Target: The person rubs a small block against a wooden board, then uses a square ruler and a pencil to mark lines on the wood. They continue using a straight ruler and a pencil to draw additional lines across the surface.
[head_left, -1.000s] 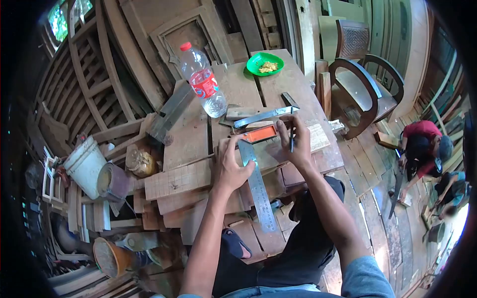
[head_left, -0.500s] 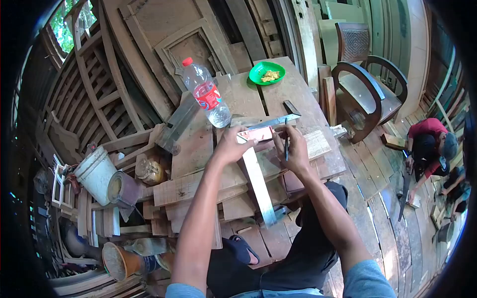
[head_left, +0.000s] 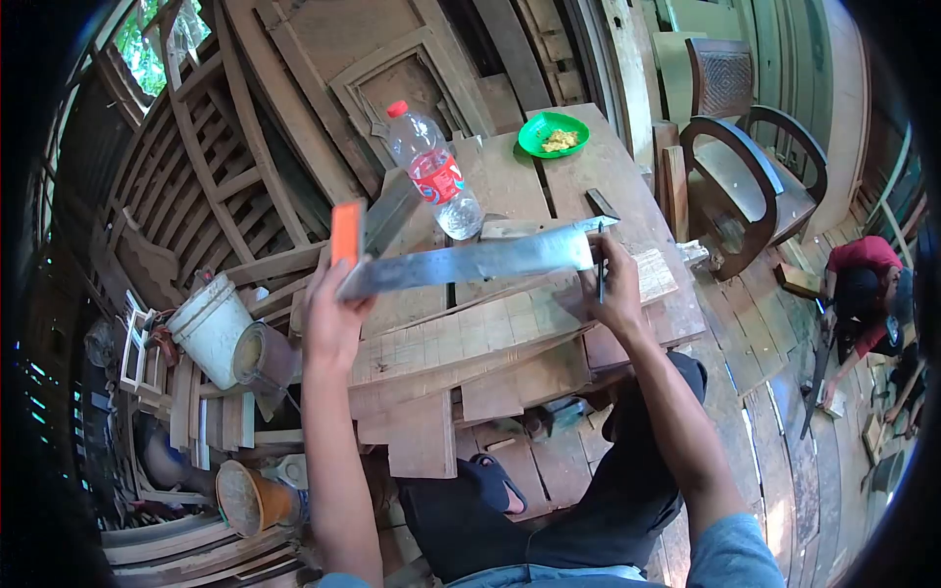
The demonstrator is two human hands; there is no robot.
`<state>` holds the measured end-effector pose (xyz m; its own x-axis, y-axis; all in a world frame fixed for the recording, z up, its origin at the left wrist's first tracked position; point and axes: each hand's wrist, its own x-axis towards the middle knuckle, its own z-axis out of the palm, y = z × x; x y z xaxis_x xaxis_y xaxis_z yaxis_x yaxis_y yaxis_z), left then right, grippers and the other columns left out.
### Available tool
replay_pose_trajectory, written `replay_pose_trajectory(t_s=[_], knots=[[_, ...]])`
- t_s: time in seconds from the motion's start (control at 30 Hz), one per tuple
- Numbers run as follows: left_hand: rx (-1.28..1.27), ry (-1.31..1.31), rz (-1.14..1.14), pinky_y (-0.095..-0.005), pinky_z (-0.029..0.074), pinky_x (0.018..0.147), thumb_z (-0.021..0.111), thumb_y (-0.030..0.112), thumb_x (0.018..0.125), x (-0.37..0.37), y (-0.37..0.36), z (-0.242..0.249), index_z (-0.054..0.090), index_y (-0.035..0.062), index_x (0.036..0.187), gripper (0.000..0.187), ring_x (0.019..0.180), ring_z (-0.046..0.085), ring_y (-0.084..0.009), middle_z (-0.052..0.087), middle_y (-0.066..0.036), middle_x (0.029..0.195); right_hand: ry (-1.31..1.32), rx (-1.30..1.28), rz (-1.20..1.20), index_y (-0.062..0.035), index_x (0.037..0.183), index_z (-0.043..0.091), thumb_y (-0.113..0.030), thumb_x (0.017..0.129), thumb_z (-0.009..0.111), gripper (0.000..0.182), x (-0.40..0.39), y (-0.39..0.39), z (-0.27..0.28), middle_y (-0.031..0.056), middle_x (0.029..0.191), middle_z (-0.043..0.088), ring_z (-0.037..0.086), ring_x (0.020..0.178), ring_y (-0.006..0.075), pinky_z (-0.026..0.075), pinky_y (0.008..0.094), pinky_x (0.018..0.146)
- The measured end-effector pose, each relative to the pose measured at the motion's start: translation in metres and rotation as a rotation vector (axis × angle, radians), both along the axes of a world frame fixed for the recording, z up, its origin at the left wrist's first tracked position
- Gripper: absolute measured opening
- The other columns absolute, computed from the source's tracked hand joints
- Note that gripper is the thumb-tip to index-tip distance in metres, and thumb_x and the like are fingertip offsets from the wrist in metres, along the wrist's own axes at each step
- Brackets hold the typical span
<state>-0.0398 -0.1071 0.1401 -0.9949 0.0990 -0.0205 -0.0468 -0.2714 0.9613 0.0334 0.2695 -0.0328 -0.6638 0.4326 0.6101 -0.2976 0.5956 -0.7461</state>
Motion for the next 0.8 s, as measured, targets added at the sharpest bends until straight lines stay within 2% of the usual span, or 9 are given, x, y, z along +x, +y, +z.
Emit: replay_pose_trajectory(t_s=[0.03,0.1,0.2,0.37,0.47,0.57,0.67,0.8], knots=[[0.099,-0.049,0.049,-0.0394,0.062,0.097,0.074,0.023,0.111,0.011,-0.015,-0.011,0.075,0.0054,0.129,0.025,0.103,0.078,-0.0199,0.083,-0.007,0.117,-0.053,-0.020,-0.015,-0.0008,0.114,0.077,-0.018,0.104,0.083,0.021,0.000,-0.002,0.002,0.0190,0.089,0.073,0.072,0.090,0.0382,0.057,0.0481,0.083],[0.274,-0.116,-0.003,-0.0434,0.063,0.100,0.070,0.021,0.112,0.037,-0.051,-0.043,0.072,0.0035,0.128,0.024,0.114,0.078,-0.0232,0.081,-0.011,0.128,-0.097,-0.048,-0.027,-0.0003,0.115,0.077,-0.018,0.104,0.082,0.021,0.003,-0.005,0.010,0.0190,0.089,0.074,0.073,0.089,0.0380,0.057,0.0480,0.083],[0.479,-0.230,0.052,-0.0466,0.063,0.099,0.069,0.016,0.111,0.084,-0.077,-0.083,0.070,0.0037,0.118,0.014,0.116,0.077,-0.0270,0.080,-0.013,0.121,-0.081,-0.064,-0.005,0.0004,0.114,0.077,-0.018,0.105,0.082,0.021,0.003,-0.011,0.016,0.0194,0.090,0.075,0.073,0.090,0.0383,0.058,0.0481,0.083],[0.378,-0.239,0.191,-0.0472,0.065,0.105,0.067,0.013,0.112,0.143,-0.092,-0.115,0.070,0.0034,0.131,0.021,0.124,0.077,-0.0271,0.077,-0.013,0.136,-0.142,-0.043,0.030,0.0002,0.114,0.077,-0.018,0.104,0.082,0.021,0.007,-0.008,0.014,0.0201,0.094,0.077,0.074,0.092,0.0379,0.058,0.0477,0.083],[0.313,-0.245,0.238,-0.0455,0.065,0.107,0.068,0.014,0.112,0.169,-0.092,-0.125,0.069,0.0022,0.135,0.026,0.127,0.077,-0.0264,0.076,-0.014,0.141,-0.112,0.005,0.023,0.0005,0.113,0.077,-0.015,0.106,0.082,0.018,0.004,-0.009,0.012,0.0146,0.090,0.075,0.071,0.082,0.0234,0.057,0.0386,0.079],[0.346,-0.271,0.247,-0.0460,0.065,0.111,0.067,0.014,0.114,0.181,-0.104,-0.149,0.066,0.0051,0.145,0.032,0.132,0.076,-0.0263,0.074,-0.014,0.151,-0.173,-0.036,0.065,-0.0016,0.110,0.076,-0.019,0.104,0.083,0.020,0.007,-0.010,0.016,0.0205,0.096,0.078,0.074,0.094,0.0403,0.059,0.0495,0.085],[0.395,-0.315,0.230,-0.0510,0.066,0.112,0.063,0.010,0.116,0.193,-0.098,-0.158,0.062,0.0115,0.149,0.033,0.137,0.074,-0.0273,0.074,-0.013,0.150,-0.183,-0.016,0.082,-0.0019,0.109,0.076,-0.021,0.104,0.082,0.021,0.005,-0.009,0.011,0.0206,0.095,0.077,0.074,0.094,0.0419,0.059,0.0509,0.086],[0.283,-0.321,0.165,-0.0497,0.063,0.114,0.066,0.018,0.118,0.204,-0.098,-0.172,0.068,0.0089,0.142,0.026,0.129,0.075,-0.0193,0.076,-0.010,0.141,-0.196,0.019,0.084,-0.0022,0.109,0.076,-0.023,0.103,0.083,0.022,0.005,-0.008,0.011,0.0210,0.094,0.076,0.073,0.095,0.0433,0.058,0.0520,0.087]])
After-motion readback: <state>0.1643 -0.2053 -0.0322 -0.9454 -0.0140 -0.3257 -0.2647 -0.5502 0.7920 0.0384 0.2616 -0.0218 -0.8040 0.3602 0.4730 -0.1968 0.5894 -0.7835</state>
